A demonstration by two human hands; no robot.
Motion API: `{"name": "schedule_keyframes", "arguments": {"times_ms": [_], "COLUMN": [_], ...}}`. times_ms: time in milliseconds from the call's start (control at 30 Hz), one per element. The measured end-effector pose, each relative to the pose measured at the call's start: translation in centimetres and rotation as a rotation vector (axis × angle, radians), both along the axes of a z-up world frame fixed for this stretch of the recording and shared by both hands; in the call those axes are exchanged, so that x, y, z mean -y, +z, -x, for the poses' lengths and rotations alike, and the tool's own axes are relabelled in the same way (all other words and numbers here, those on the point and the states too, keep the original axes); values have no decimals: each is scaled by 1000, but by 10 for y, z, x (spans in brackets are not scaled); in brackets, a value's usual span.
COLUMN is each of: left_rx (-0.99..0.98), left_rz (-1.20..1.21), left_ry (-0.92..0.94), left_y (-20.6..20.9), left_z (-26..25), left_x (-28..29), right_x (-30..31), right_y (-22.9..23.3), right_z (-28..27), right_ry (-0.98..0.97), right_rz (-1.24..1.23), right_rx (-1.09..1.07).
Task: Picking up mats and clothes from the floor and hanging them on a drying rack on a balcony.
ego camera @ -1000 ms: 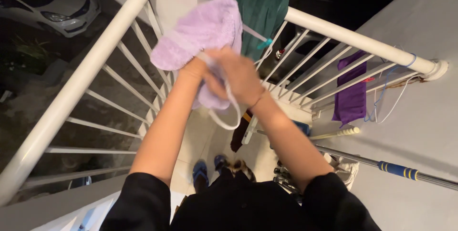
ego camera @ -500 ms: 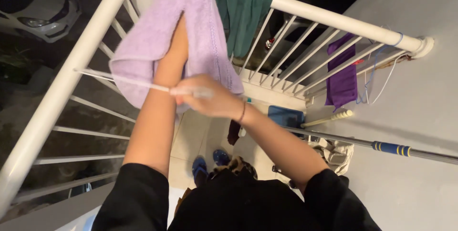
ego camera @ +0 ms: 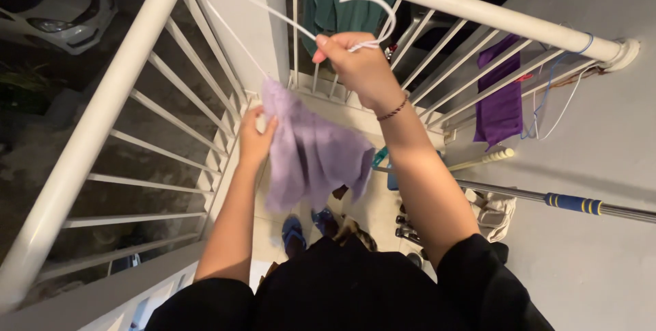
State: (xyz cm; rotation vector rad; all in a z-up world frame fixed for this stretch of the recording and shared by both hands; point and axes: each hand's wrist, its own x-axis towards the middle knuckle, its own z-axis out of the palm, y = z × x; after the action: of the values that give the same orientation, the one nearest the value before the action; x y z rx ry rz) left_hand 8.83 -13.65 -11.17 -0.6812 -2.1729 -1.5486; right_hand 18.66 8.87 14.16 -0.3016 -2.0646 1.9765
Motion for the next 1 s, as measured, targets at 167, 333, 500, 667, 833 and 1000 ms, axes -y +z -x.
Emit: {"name": "schedule_keyframes", "arguments": {"times_ms": [167, 333, 500, 667, 833, 1000], "left_rx": [365, 235, 204, -81, -456, -458], "left_rz": [74, -83, -139, 245, 559, 983], "left_ry": [-188, -177, -186, -127, -85, 54], "left_y": [-38, 60, 107, 116, 144, 126], "left_z": [-8, 0, 44, 79, 90, 122], "left_x": [-22, -62, -88, -77, -78, -84], "right_x": [-6, -11, 17, 30, 30, 33], "right_y": [5, -64, -84, -38, -25, -7], "right_z": [-3, 6, -13, -45, -53, -53], "right_ry": [21, -76, -142, -41, 37, 117], "right_rz": [124, -63, -166, 115, 207, 242], "right_rx": [51, 45, 62, 310, 367, 420]}}
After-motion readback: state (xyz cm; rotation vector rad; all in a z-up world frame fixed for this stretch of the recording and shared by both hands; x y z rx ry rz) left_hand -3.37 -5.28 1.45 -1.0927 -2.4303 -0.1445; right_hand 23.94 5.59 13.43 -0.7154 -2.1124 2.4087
